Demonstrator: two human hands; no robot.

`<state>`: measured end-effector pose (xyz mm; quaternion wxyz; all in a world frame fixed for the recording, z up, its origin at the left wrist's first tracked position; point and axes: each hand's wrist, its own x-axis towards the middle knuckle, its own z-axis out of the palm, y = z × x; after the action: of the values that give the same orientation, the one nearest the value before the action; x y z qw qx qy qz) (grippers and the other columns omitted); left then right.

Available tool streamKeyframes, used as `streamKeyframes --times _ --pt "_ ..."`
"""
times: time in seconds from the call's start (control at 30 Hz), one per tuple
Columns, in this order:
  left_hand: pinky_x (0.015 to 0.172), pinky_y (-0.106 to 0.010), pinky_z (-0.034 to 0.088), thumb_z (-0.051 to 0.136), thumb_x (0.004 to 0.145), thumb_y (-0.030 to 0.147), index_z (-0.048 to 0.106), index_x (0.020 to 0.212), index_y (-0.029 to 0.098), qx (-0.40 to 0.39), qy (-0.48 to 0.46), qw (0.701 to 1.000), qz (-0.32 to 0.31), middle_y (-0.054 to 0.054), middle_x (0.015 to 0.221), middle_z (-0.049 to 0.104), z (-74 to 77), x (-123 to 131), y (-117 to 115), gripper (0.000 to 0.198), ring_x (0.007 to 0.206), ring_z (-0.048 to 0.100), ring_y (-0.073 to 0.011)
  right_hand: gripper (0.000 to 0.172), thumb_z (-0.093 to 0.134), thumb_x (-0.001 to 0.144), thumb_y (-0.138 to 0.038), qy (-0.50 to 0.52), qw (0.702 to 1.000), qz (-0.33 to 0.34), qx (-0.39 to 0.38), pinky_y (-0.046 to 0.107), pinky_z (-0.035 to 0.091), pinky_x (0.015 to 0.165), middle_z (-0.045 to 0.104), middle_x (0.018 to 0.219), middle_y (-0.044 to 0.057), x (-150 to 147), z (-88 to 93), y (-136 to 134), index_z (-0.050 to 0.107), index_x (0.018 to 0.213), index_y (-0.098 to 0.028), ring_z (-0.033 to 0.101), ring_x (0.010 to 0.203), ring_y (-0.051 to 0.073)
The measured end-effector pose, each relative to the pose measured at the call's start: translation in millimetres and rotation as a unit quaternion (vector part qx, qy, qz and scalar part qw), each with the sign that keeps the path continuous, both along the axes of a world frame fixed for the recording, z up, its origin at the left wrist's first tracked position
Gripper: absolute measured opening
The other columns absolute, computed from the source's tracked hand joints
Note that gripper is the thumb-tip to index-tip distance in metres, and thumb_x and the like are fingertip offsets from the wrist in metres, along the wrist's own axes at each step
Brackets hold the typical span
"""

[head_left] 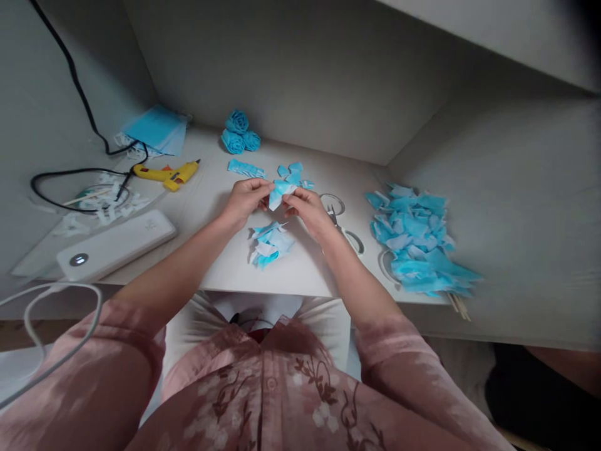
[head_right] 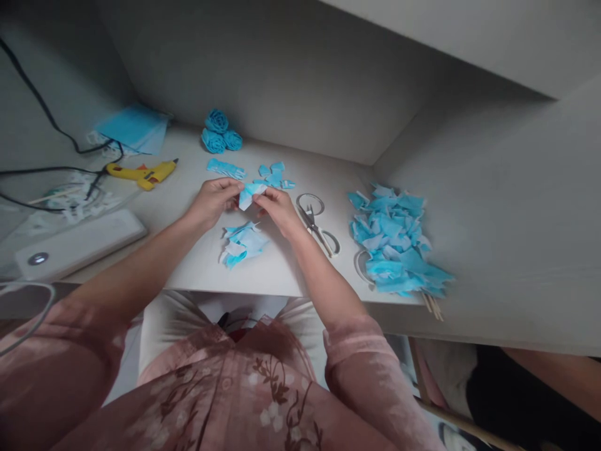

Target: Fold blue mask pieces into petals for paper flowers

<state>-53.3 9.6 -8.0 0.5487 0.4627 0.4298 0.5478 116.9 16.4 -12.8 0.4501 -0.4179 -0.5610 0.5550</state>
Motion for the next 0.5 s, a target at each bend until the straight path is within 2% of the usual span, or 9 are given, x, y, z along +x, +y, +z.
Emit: streamKeyframes --times 0.17,0.27,0.5 --pt "0.049 -0.022 0.037 0.068 0.079 0.022 0.065 0.066 0.015 0.028 0.024 0.999 0.022 0.004 0.051 0.057 -0.6 1.3 0.2 0.015 0.046 0.05 -0.0085 0.039 0.083 0.067 -0.055 0.016 1.0 0.01 -0.023 0.025 0.05 0.059 0.064 0.075 -0.001 -2.5 1.9 -3.0 0.07 0.081 -0.02 0.06 0.072 0.013" --pt "0.05 -0.022 0.038 0.069 0.077 0.022 0.067 0.068 0.015 0.039 0.018 0.999 0.014 0.003 0.052 0.058 -2.4 1.3 0.6 0.012 0.047 0.05 -0.0086 0.042 0.085 0.062 -0.053 0.005 1.0 -0.002 -0.007 0.025 0.049 0.059 0.065 0.074 -0.002 -4.4 0.3 -2.4 0.071 0.083 -0.02 0.058 0.07 0.012" --pt "0.05 -0.023 0.042 0.082 0.064 0.028 0.07 0.073 0.012 -0.022 -0.098 0.995 -0.023 -0.001 0.064 0.064 -7.3 1.9 1.3 0.021 0.055 0.058 -0.0105 0.031 0.079 0.069 -0.046 0.017 0.998 -0.048 0.037 0.024 0.048 0.061 0.059 0.063 -0.005 -1.6 0.0 0.8 0.061 0.067 -0.021 0.053 0.065 0.011"
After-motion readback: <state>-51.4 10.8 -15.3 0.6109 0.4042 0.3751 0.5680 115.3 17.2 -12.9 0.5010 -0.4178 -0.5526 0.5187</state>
